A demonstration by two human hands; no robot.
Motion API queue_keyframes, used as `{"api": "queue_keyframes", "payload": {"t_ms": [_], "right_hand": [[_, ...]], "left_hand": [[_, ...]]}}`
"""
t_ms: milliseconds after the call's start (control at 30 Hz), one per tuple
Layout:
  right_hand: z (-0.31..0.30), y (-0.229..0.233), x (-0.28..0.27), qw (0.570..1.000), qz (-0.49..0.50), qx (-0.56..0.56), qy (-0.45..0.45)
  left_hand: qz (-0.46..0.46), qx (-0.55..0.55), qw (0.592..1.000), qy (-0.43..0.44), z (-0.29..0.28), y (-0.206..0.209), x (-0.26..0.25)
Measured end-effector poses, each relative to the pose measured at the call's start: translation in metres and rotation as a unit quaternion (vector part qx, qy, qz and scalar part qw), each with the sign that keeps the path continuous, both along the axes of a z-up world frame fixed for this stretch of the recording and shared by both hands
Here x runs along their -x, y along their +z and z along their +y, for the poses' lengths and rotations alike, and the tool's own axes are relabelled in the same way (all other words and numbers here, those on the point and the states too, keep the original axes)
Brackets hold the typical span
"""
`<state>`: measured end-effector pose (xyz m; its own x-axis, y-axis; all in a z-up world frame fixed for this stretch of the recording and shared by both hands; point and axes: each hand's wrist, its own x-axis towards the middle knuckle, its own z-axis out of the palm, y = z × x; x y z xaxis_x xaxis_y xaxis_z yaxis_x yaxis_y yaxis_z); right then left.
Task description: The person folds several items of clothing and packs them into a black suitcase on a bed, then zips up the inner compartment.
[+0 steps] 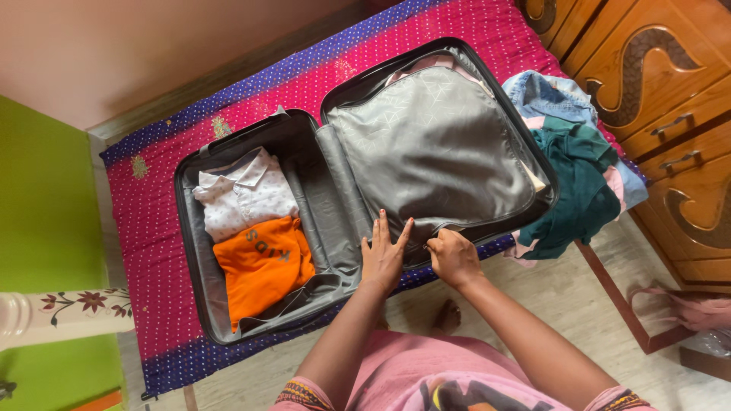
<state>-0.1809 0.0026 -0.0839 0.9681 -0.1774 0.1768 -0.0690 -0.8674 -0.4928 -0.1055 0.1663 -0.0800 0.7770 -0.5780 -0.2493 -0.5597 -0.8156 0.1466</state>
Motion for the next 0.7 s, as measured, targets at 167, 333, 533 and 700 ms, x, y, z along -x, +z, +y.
{"api": "queue_keyframes", "payload": {"t_ms": [167, 333, 533, 700], "right_hand": [[-0.009, 0.001, 0.002, 1.000, -0.009, 0.001, -0.017], [-0.023, -0.001, 0.005, 0.999, -0.003, 0.021, -0.036], [-0.052, -0.002, 0.009, 0.995, -0.003, 0.035, -0.088], [-0.086, -0.005, 0.014, 0.990, -0.008, 0.057, -0.132]], "left_hand": [[0.018, -0.017, 1.000, -0.007, -0.002, 0.014, 0.001], [-0.006, -0.029, 0.999, -0.034, -0.003, 0.012, 0.008], [-0.022, -0.035, 0.998, -0.042, -0.004, 0.002, 0.010], [-0.015, -0.024, 0.999, -0.040, -0.005, 0.003, 0.010]]}}
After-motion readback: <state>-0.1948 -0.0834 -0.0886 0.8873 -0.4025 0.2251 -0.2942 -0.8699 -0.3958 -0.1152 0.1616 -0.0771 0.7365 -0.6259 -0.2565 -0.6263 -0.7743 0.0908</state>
